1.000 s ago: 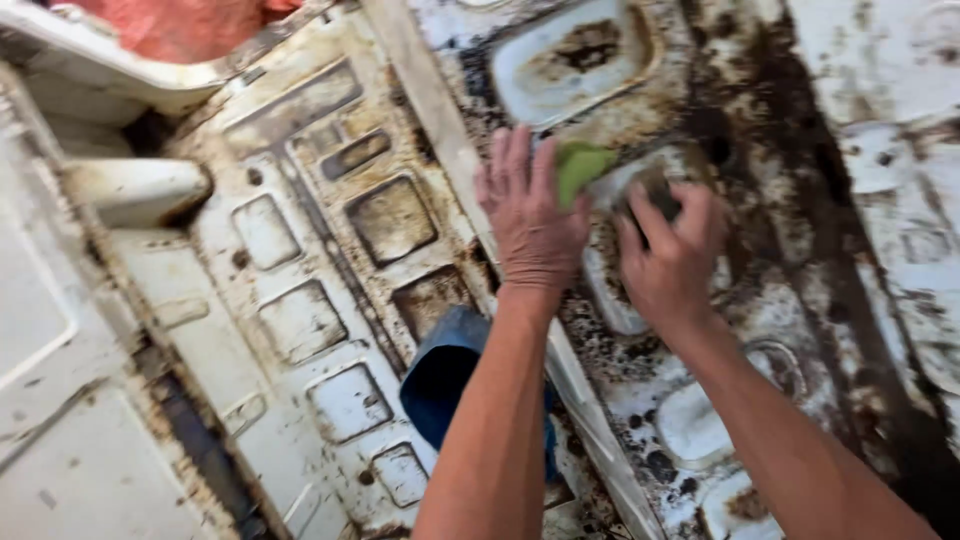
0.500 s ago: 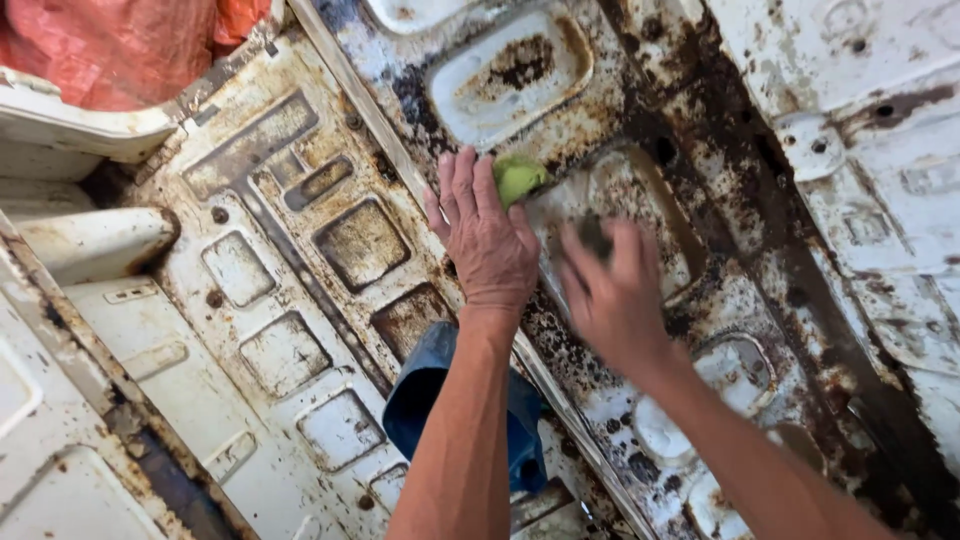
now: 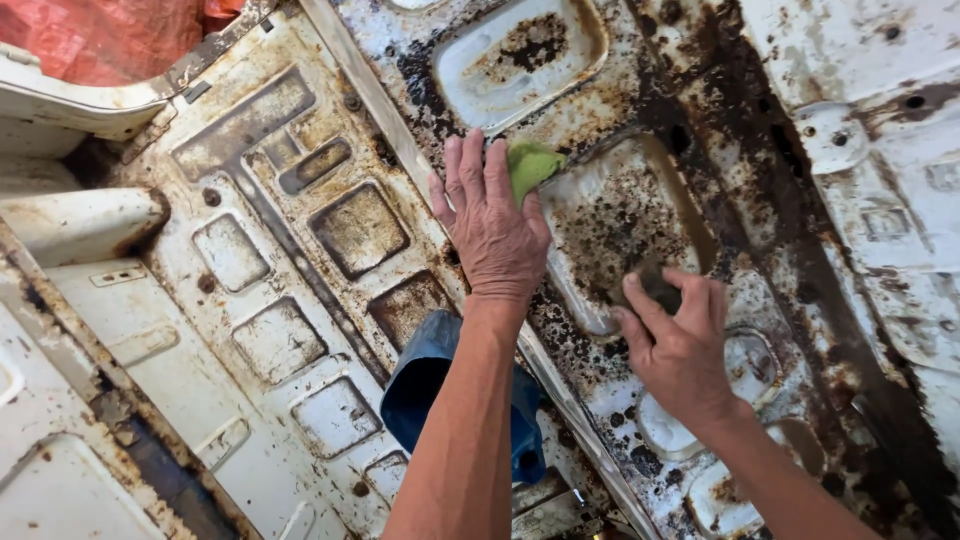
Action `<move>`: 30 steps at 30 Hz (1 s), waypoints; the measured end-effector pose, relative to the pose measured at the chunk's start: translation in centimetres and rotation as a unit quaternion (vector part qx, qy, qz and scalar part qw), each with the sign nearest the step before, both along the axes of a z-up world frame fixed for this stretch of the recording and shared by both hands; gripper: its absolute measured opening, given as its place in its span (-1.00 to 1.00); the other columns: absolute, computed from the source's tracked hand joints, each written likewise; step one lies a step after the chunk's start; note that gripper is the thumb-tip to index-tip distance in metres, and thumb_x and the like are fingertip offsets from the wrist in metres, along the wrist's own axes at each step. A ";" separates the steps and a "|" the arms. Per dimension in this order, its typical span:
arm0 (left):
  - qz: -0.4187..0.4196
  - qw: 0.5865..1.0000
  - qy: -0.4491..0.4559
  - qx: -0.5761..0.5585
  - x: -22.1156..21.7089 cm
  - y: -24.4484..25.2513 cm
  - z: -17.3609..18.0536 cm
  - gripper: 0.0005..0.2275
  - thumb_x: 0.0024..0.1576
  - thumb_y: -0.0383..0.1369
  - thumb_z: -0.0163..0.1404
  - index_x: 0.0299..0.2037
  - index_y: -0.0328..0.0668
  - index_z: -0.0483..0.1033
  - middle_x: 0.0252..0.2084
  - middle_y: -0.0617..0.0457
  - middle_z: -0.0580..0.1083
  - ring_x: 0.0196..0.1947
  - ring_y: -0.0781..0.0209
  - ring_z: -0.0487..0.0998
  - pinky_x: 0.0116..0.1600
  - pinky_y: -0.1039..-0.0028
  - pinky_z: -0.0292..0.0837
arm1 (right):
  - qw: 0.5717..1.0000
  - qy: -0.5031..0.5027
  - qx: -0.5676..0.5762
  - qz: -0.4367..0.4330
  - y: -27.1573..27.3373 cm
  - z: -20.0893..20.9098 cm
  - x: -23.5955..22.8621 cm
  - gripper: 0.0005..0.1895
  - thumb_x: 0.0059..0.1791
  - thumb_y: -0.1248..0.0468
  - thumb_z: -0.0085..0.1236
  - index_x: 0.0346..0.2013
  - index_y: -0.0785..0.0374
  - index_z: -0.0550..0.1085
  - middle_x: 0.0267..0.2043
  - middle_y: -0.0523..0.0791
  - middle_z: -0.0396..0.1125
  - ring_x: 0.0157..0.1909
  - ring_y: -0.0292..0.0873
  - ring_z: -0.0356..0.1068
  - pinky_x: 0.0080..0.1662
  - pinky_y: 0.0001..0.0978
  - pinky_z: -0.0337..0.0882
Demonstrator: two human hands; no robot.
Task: The person scrubs the heavily rusted floor of a vehicle using a green sponge and a metal scraper. They repeatedly apply a green substance from a can to the surface and scrape away the rust and grime.
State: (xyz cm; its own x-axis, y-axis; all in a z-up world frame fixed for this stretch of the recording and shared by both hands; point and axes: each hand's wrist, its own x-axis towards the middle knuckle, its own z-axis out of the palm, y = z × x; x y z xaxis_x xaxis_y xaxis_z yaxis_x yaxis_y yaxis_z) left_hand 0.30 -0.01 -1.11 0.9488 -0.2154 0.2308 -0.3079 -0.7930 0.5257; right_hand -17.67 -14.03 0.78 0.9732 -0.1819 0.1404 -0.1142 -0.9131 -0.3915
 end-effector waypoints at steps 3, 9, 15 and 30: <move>-0.005 1.000 -0.012 0.009 -0.7 -0.2 -0.2 -0.47 0.10 -0.30 0.19 0.29 -0.10 0.35 0.48 -0.12 0.19 0.54 -0.15 0.08 0.56 -0.13 -0.21 | 0.996 -0.079 -0.047 0.005 -1.5 -2.2 4.2 -0.70 0.14 0.20 0.15 0.10 0.28 0.59 0.12 0.00 0.17 0.14 0.10 0.24 0.13 0.00 0.20; -0.007 1.000 -0.005 -0.010 0.0 -0.2 0.0 -0.39 0.05 -0.32 0.26 0.34 -0.09 0.30 0.50 -0.13 0.15 0.56 -0.20 0.04 0.56 -0.17 -0.25 | 0.996 -0.085 -0.035 0.010 -2.8 -1.3 2.3 -0.67 0.11 0.27 0.22 0.15 0.31 0.57 0.16 0.06 0.16 0.19 0.20 0.20 0.12 0.10 0.21; 0.000 0.998 -0.013 0.057 -0.6 -0.2 -0.3 -0.49 0.10 -0.24 0.25 0.26 0.02 0.39 0.48 -0.06 0.17 0.52 -0.12 0.05 0.57 -0.07 -0.22 | 0.997 -0.082 -0.014 0.004 -3.1 -0.4 5.1 -0.73 0.12 0.40 0.22 0.12 0.37 0.58 0.13 0.10 0.15 0.06 0.24 0.25 0.09 0.13 0.23; -0.015 1.000 -0.005 0.014 -0.5 0.0 -0.8 -0.47 0.15 -0.22 0.14 0.33 -0.08 0.31 0.50 -0.12 0.14 0.56 -0.19 0.02 0.56 -0.18 -0.29 | 0.994 -0.096 -0.047 0.003 -3.6 -0.6 5.4 -0.71 0.21 0.28 0.14 0.15 0.43 0.53 0.08 0.00 0.09 0.11 0.23 0.16 -0.01 0.09 0.24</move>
State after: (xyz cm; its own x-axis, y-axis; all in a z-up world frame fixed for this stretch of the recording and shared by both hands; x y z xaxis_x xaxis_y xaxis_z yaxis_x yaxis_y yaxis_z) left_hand -0.21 -0.03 -1.93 0.9394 -0.2504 0.2343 -0.3373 -0.7976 0.5000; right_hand -12.24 -17.60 0.21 0.9279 -0.1540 0.3395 -0.0403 -0.9468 -0.3192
